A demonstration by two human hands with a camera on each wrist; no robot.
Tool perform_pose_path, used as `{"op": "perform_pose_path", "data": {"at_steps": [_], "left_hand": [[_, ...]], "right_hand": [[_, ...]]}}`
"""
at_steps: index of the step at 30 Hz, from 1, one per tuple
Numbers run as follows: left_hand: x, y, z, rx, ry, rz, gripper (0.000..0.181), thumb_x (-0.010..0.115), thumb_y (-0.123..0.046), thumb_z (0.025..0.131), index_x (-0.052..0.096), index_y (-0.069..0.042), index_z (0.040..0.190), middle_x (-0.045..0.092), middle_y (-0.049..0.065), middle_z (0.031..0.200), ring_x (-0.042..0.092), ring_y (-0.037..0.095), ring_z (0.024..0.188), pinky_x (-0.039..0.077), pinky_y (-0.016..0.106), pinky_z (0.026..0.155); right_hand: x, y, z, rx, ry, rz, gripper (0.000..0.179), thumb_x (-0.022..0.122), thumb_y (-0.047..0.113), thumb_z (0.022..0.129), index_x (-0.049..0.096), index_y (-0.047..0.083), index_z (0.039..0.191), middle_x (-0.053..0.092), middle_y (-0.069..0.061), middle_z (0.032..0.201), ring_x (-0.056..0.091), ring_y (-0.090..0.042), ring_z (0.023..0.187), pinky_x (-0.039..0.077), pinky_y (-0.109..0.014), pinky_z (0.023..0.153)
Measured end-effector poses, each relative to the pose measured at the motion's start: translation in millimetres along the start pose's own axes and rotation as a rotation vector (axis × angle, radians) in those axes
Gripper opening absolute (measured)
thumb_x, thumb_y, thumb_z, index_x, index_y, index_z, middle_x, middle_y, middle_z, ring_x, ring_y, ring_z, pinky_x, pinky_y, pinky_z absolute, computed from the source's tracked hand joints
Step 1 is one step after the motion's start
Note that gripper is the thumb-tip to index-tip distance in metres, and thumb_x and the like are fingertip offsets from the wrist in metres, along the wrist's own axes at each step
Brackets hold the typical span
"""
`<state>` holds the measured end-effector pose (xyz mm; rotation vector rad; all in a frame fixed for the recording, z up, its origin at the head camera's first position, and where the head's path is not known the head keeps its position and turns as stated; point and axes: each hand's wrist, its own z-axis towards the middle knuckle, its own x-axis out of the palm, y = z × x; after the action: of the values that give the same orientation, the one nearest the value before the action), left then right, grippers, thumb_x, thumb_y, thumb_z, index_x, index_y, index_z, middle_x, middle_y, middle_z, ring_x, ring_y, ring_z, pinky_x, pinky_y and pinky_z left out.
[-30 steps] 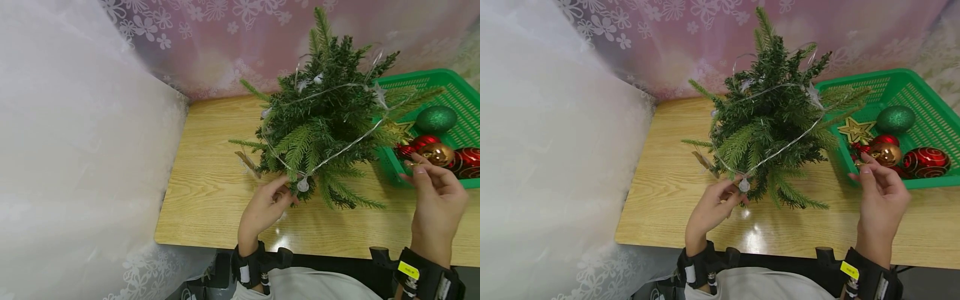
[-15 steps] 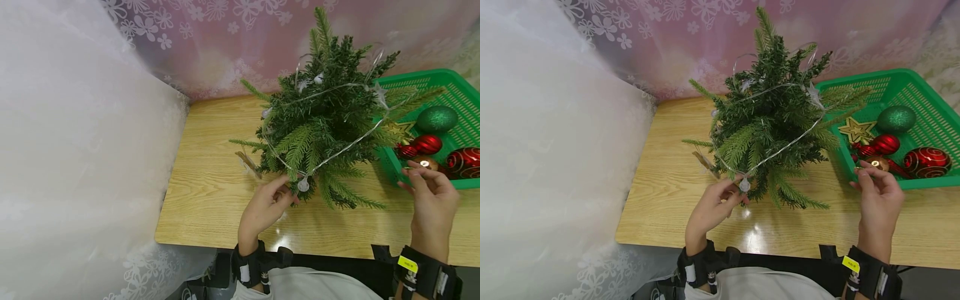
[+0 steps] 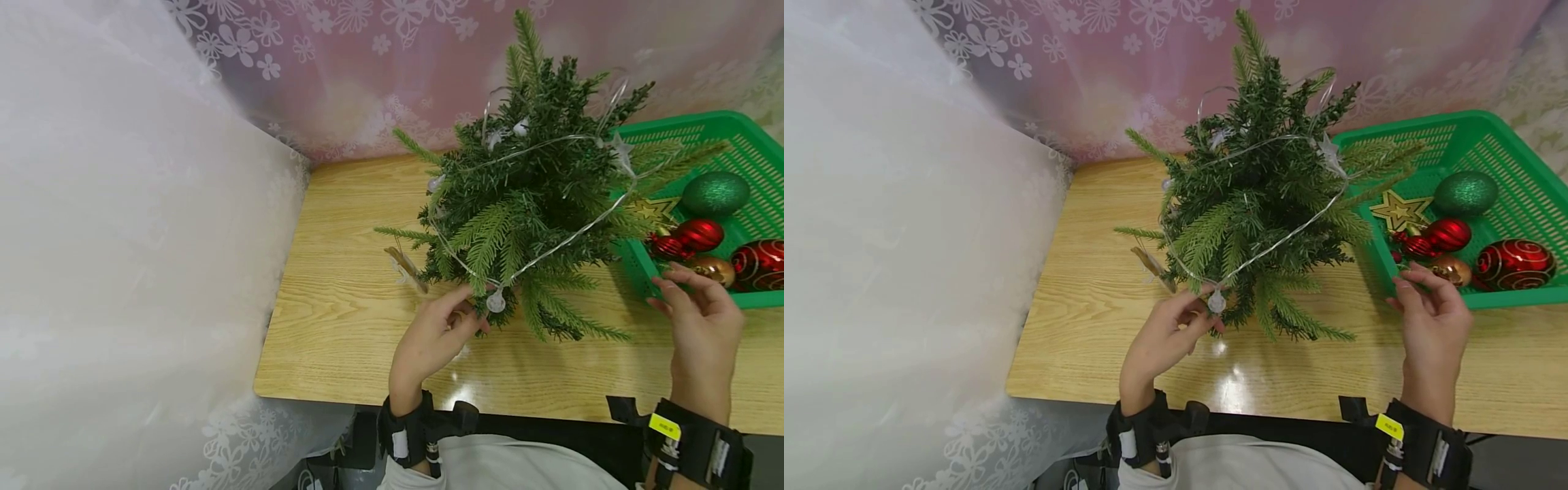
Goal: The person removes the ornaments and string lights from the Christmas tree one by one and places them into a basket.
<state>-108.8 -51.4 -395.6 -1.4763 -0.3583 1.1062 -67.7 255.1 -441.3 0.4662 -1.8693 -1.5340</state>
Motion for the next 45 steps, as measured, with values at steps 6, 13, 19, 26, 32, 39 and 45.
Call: {"op": "perform_pose_path", "data": {"at_steps": [6, 13, 19, 26, 32, 39, 45], "left_hand": [[-0.3, -0.3, -0.5, -0.017, 0.006, -0.007, 0.037, 0.045, -0.004, 0.096, 0.056, -0.008, 0.132, 0.071, 0.007, 0.089, 0.048, 0.004, 0.057, 0.035, 0.018, 0.053], [0.2, 1.3, -1.1, -0.012, 0.007, -0.013, 0.038, 0.046, -0.003, 0.097, 0.056, -0.008, 0.133, 0.071, 0.008, 0.089, 0.046, 0.004, 0.055, 0.033, 0.018, 0.053], [1.4, 0.9, -1.0, 0.002, 0.009, -0.011, 0.037, 0.047, -0.005, 0.098, 0.055, -0.011, 0.134, 0.071, 0.008, 0.089, 0.051, 0.003, 0.059, 0.036, 0.019, 0.053], [4.3, -0.2, 0.3, 0.041, 0.009, -0.001, 0.037, 0.051, -0.009, 0.100, 0.052, -0.013, 0.137, 0.070, 0.007, 0.086, 0.052, 0.002, 0.061, 0.038, 0.018, 0.055], [6.3, -2.3, 1.3, 0.048, 0.007, 0.011, 0.038, 0.052, -0.009, 0.099, 0.053, -0.009, 0.137, 0.070, 0.006, 0.086, 0.048, 0.001, 0.058, 0.035, 0.017, 0.054], [8.6, -4.6, 1.9, 0.076, -0.002, 0.052, 0.032, 0.052, -0.006, 0.098, 0.060, -0.007, 0.129, 0.070, 0.007, 0.087, 0.040, 0.001, 0.051, 0.032, 0.016, 0.050], [12.7, -6.5, 4.1, 0.133, 0.011, 0.126, 0.018, 0.052, -0.004, 0.095, 0.064, -0.004, 0.107, 0.069, 0.007, 0.086, 0.039, 0.001, 0.051, 0.031, 0.014, 0.052]], "right_hand": [[0.5, 1.9, 0.6, 0.032, -0.031, -0.050, 0.021, 0.061, 0.000, 0.092, 0.069, 0.000, 0.111, 0.060, -0.002, 0.116, 0.065, -0.010, 0.086, 0.049, -0.013, 0.063], [0.5, 1.6, -0.7, 0.025, -0.035, -0.063, 0.021, 0.063, 0.000, 0.091, 0.069, -0.001, 0.112, 0.061, -0.003, 0.111, 0.066, -0.010, 0.078, 0.048, -0.014, 0.063], [-2.1, 1.6, -4.7, -0.050, -0.024, -0.088, 0.021, 0.062, 0.004, 0.093, 0.068, -0.003, 0.112, 0.064, -0.004, 0.105, 0.065, -0.010, 0.073, 0.048, -0.014, 0.062], [-2.2, 3.5, -6.5, -0.127, -0.044, -0.075, 0.021, 0.061, 0.002, 0.093, 0.068, -0.006, 0.111, 0.069, -0.003, 0.094, 0.066, -0.010, 0.070, 0.045, -0.015, 0.061], [-3.0, 3.7, -7.3, -0.222, -0.108, -0.069, 0.019, 0.059, 0.001, 0.094, 0.067, -0.003, 0.110, 0.071, -0.005, 0.087, 0.064, -0.010, 0.068, 0.045, -0.017, 0.064], [-0.6, 1.7, -7.1, -0.298, -0.187, -0.355, 0.024, 0.054, 0.002, 0.095, 0.066, 0.004, 0.116, 0.067, 0.013, 0.076, 0.062, 0.001, 0.064, 0.041, -0.014, 0.059], [10.6, 2.5, -16.7, -0.400, -0.109, -0.396, 0.028, 0.054, 0.005, 0.096, 0.061, 0.007, 0.123, 0.067, 0.015, 0.073, 0.063, -0.002, 0.068, 0.046, -0.020, 0.068]]}}
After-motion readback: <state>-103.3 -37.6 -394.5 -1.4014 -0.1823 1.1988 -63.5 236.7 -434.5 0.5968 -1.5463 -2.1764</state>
